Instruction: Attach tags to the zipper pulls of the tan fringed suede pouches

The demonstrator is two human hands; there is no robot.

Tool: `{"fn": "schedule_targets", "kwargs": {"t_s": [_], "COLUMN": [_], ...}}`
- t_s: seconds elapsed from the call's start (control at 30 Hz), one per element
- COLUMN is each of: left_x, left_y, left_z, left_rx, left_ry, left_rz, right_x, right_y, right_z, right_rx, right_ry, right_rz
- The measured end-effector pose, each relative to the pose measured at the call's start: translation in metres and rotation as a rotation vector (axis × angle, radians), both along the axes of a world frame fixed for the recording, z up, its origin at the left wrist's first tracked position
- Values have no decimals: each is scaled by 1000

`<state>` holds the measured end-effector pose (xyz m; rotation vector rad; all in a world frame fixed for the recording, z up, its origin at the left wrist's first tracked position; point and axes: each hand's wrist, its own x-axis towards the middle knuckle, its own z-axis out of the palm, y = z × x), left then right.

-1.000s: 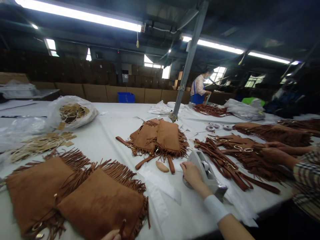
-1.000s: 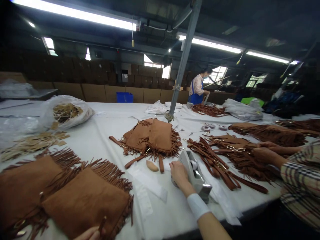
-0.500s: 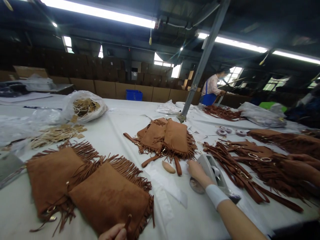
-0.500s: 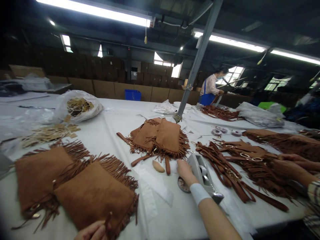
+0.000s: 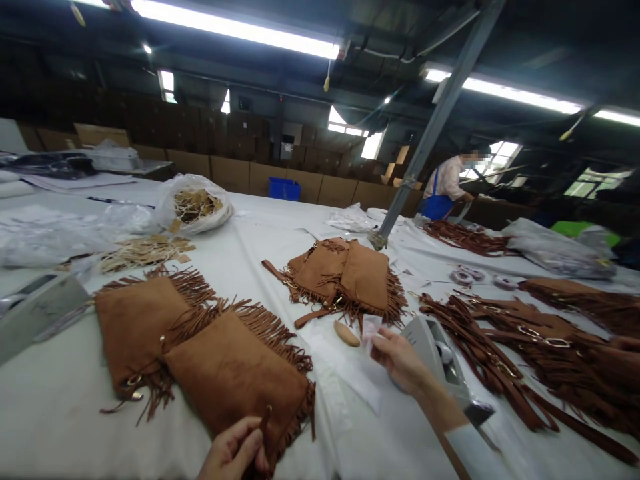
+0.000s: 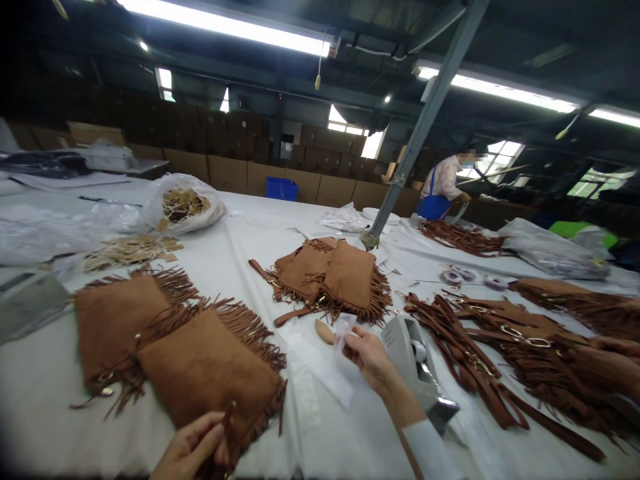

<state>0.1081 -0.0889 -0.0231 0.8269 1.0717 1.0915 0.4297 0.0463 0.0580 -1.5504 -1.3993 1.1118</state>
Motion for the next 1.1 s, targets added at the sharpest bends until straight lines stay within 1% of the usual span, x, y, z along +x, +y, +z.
{"fn": "schedule_targets", "kwargs": {"t_s": [0.03,0.07,0.1,0.17,0.23,0.3,0.37,0.43,0.53,0.6,0.67,0.77,0.83,0.93,1.03,1.1], "left_x": [-2,-4,-6,-9,-12,-13,-13,-10,-5,-2,0,-2,-3,-5,-6,-7], "left_y": [1,1,2,3,3,4,4,4,3,3,4,4,3,1,0,0], "left_z": [3,6,10,20,30,39,42,40,33,31,31,36,39,39,37,35], "left_rx": [-17,-31,-34,-15,21,40,34,23,37,67,99,111,106,102,101,103], "left_ry": [-1,4,7,9,-15,-42,-48,-34,-3,-2,-3,24,46,55,49,42], "left_rz": [-17,-37,-57,-126,-181,-214,-213,-167,-87,-71,-85,-108,-112,-119,-118,-117], "right_x": [-16,-33,-50,-82,-110,-132,-146,-153,-153,-151,-150,-151,-153,-156,-158,-159], "right_y": [-15,-29,-43,-67,-85,-99,-108,-114,-116,-114,-112,-112,-114,-120,-125,-126], "right_z": [1,2,2,-2,-10,-17,-21,-20,-11,-7,-7,-16,-24,-32,-33,-31], "right_rx": [-59,-127,-185,-257,-268,-249,-226,-211,-148,-98,-108,-205,-248,-280,-299,-293], "right_ry": [182,313,397,449,463,468,449,396,227,113,53,45,84,131,113,106], "right_rz": [66,129,190,328,451,523,559,578,561,560,586,596,560,467,384,358]}}
